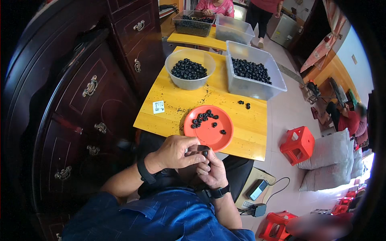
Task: Sorting and cleaning small black berries/fruit with a knife and placing them into containers.
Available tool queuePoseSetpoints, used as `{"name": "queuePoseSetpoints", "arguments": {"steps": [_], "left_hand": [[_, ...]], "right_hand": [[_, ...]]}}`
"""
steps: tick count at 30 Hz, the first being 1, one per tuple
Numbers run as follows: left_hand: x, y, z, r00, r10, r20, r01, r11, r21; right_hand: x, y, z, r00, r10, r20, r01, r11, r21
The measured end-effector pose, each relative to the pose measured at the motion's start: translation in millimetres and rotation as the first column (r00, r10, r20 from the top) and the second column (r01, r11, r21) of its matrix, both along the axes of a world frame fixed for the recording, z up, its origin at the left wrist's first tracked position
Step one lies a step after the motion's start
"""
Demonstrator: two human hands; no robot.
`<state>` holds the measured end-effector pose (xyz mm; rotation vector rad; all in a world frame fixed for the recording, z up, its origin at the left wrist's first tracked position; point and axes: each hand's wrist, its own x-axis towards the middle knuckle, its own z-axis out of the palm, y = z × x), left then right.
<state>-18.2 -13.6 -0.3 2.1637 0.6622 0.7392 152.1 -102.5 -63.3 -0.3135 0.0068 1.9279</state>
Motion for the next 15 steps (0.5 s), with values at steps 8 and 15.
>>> {"name": "queuePoseSetpoints", "arguments": {"steps": [8, 15], "left_hand": [[5.3, -0.4, 1.4, 0.997, 0.043, -0.07, -0.03, 0.984, 0.175], [8.7, -5.1, -1.4, 0.994, 0.055, -0.096, -0.026, 0.958, 0.286]], "right_hand": [[1.4, 0.9, -0.5, 1.0, -0.007, -0.01, 0.007, 1.0, 0.027], [-0.1, -4.8, -1.4, 0.997, -0.071, 0.043, 0.069, 0.996, 0.05]]}}
